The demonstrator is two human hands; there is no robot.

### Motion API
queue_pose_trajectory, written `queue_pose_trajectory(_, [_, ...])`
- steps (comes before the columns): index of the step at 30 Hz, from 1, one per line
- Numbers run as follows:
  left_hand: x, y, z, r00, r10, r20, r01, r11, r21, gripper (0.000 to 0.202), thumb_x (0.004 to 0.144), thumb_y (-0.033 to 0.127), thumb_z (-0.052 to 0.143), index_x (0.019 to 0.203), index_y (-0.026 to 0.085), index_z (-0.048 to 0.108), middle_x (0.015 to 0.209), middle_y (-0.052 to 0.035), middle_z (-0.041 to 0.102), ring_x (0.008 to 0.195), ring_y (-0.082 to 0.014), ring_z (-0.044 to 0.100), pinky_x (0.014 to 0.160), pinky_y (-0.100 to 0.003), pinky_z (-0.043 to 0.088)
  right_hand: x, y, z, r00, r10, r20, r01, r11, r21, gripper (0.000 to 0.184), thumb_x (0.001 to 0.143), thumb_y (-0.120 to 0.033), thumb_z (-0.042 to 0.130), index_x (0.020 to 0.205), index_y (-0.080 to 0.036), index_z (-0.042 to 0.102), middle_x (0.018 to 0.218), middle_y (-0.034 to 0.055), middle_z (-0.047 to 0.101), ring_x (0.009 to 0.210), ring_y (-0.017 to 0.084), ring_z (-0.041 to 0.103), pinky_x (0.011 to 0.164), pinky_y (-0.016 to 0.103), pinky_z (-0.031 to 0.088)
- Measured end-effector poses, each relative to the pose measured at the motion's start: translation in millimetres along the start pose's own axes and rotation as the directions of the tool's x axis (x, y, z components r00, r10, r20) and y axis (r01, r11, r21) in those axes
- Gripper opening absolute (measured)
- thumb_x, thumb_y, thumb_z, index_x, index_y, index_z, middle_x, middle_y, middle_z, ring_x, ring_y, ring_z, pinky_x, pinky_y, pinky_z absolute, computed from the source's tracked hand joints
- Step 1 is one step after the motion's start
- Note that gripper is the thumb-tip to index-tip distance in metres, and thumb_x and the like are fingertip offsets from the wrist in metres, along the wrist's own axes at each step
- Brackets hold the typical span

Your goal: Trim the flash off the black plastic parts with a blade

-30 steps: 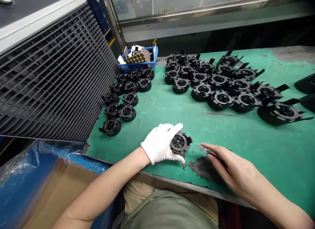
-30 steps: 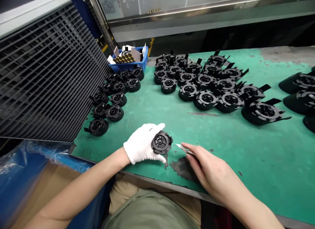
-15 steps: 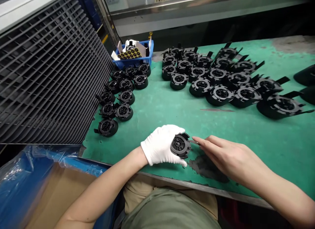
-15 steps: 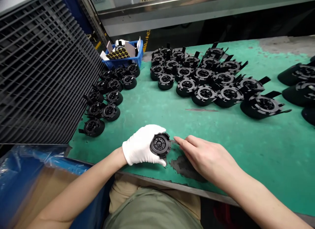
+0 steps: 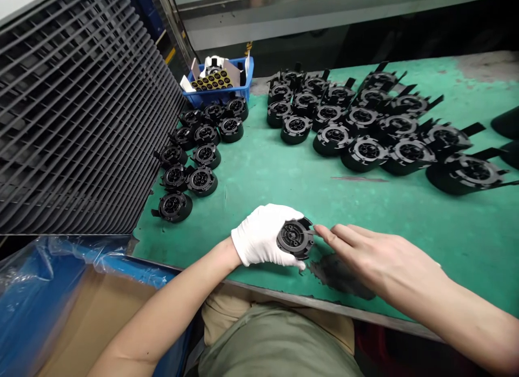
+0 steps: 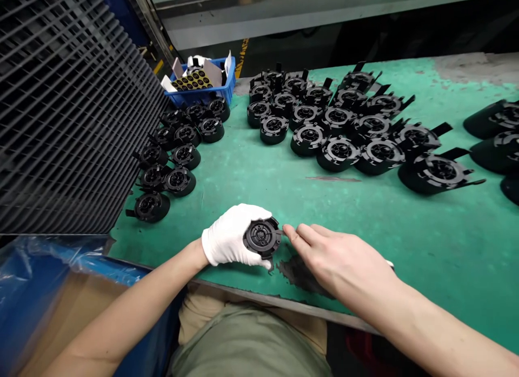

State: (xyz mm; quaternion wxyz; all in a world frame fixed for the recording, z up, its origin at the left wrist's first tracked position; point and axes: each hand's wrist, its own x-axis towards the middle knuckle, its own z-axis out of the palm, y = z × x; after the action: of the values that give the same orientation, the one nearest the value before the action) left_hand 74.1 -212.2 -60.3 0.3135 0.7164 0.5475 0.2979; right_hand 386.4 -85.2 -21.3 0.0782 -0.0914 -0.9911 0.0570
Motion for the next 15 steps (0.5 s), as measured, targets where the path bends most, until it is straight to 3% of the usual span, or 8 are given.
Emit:
queue_pose_trajectory(3, [1.4, -1.2, 0.0, 1.000, 0.015, -0.003, -0.015, 1.000, -0.004, 0.095, 0.081, 0.091, 0.113, 0.144, 0.024, 0.088, 0.140, -0.0168, 0.096, 0.135, -0.0448, 0.094, 0.124, -0.054, 0.075, 1.2, 2.4, 0.3, 0.991, -0.136, 0.003, 0.135, 0.984, -0.116, 0.080, 0.099, 0.003, 0.062, 0.177, -0.016, 0.071, 0.107, 0.0065, 0.085, 0.083, 0.024, 0.079, 0.076, 0.035, 0.066])
queue_pose_trajectory(8, [3.3, -0.8, -2.3, 0.999, 0.009, 0.033, -0.010, 1.000, 0.022, 0.091, 0.082, 0.092, 0.111, 0.138, 0.024, 0.088, 0.132, -0.0143, 0.096, 0.128, -0.0435, 0.095, 0.120, -0.054, 0.075, 2.1, 5.4, -0.5, 0.987, -0.158, 0.009, 0.157, 0.968, -0.194, 0.080, 0.097, 0.004, 0.063, 0.176, -0.011, 0.067, 0.106, 0.0047, 0.082, 0.085, 0.022, 0.077, 0.074, 0.032, 0.062])
queue_pose_trajectory(15, [-3.5, -9.3, 3.8, 0.999, 0.042, -0.028, -0.040, 0.997, 0.061, 0.103, 0.082, 0.095, 0.110, 0.153, 0.025, 0.086, 0.150, -0.0177, 0.094, 0.143, -0.0456, 0.092, 0.130, -0.058, 0.074, 4.8, -2.2, -6.9, 0.985, -0.164, 0.050, 0.171, 0.966, -0.193, 0.069, 0.101, 0.005, 0.061, 0.170, -0.008, 0.066, 0.103, 0.0037, 0.076, 0.080, 0.020, 0.072, 0.069, 0.033, 0.056])
